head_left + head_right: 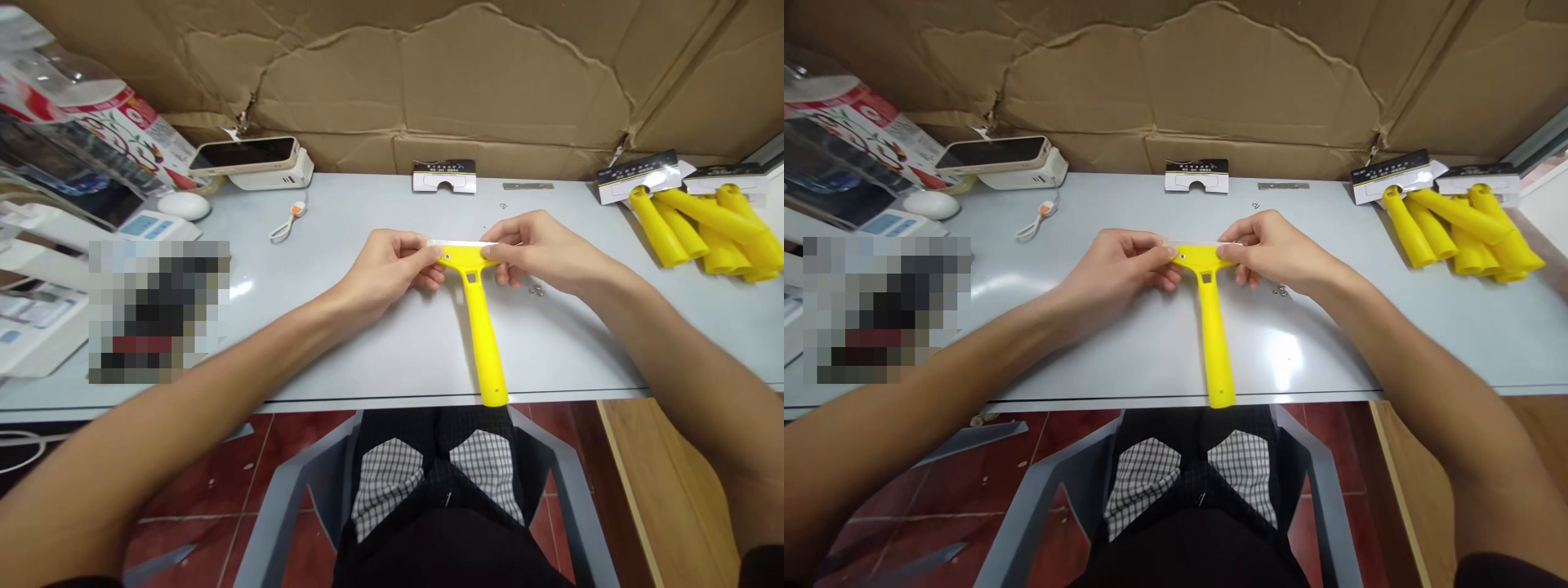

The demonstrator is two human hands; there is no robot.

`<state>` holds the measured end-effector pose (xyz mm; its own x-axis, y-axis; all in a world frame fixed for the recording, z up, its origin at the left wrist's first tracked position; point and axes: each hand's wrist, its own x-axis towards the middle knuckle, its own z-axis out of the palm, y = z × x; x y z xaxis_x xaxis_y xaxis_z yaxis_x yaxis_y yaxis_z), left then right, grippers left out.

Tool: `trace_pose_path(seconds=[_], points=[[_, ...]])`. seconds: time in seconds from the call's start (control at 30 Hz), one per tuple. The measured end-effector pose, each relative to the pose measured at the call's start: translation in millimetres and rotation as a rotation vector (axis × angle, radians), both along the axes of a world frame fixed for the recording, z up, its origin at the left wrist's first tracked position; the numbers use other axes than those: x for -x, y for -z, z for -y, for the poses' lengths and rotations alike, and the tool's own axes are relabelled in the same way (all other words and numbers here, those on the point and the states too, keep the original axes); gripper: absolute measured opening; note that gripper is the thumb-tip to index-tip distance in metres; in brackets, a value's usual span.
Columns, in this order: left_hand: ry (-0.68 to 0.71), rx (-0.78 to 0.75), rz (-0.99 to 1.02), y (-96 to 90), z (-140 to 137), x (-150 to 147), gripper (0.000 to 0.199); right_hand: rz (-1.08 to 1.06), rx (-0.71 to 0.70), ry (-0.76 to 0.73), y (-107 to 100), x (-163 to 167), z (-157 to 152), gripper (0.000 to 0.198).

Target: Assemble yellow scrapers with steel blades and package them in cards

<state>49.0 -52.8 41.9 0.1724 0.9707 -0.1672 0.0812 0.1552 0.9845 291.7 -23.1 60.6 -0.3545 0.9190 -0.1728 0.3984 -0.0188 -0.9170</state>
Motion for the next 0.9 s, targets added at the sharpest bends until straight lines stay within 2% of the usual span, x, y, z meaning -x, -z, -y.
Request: trace_pose_path(seconds=[0.13, 0.23, 0.4, 0.53, 0.6, 0.73, 0.8, 0.9], points=[[-0.016, -0.009, 0.019, -2.7, -2.7, 1.2, 0.016, -0.214, 0.129, 0.036, 2.8, 3.8, 1.1, 0.017], [-0.029, 0.001, 0.052, 0.7, -4.4, 1.4, 0.017, -0.288, 0.185, 0.061, 3.8, 5.7, 1.5, 0.019], [-0.048, 0.043, 0.122, 7.7, -10.1, 3.6, 0.017, -0.293, 0.175, 0.094, 4.6, 6.1, 0.8, 0.016], [-0.038, 0.144, 0.220, 7.4, -10.7, 3.0, 0.014, -0.309, 0.133, 0.149, 9.9, 6.3, -1.7, 0.015], [-0.034, 0.169, 0.283, 6.6, -5.5, -0.3, 0.033, -0.327, 0.123, 0.191, 12.9, 8.7, -2.2, 0.016], [-0.053, 0.090, 0.279, 6.3, 11.6, -8.7, 0.091, -0.380, 0.150, 0.274, 14.5, 16.5, 1.3, 0.017], [-0.064, 0.028, 0.241, 6.7, 18.3, -10.8, 0.100, -0.403, 0.149, 0.290, 12.8, 18.6, 4.4, 0.014], [-0.064, -0.056, 0.207, 7.5, 22.0, -10.3, 0.086, -0.422, 0.104, 0.272, 9.4, 16.9, 7.3, 0.025]])
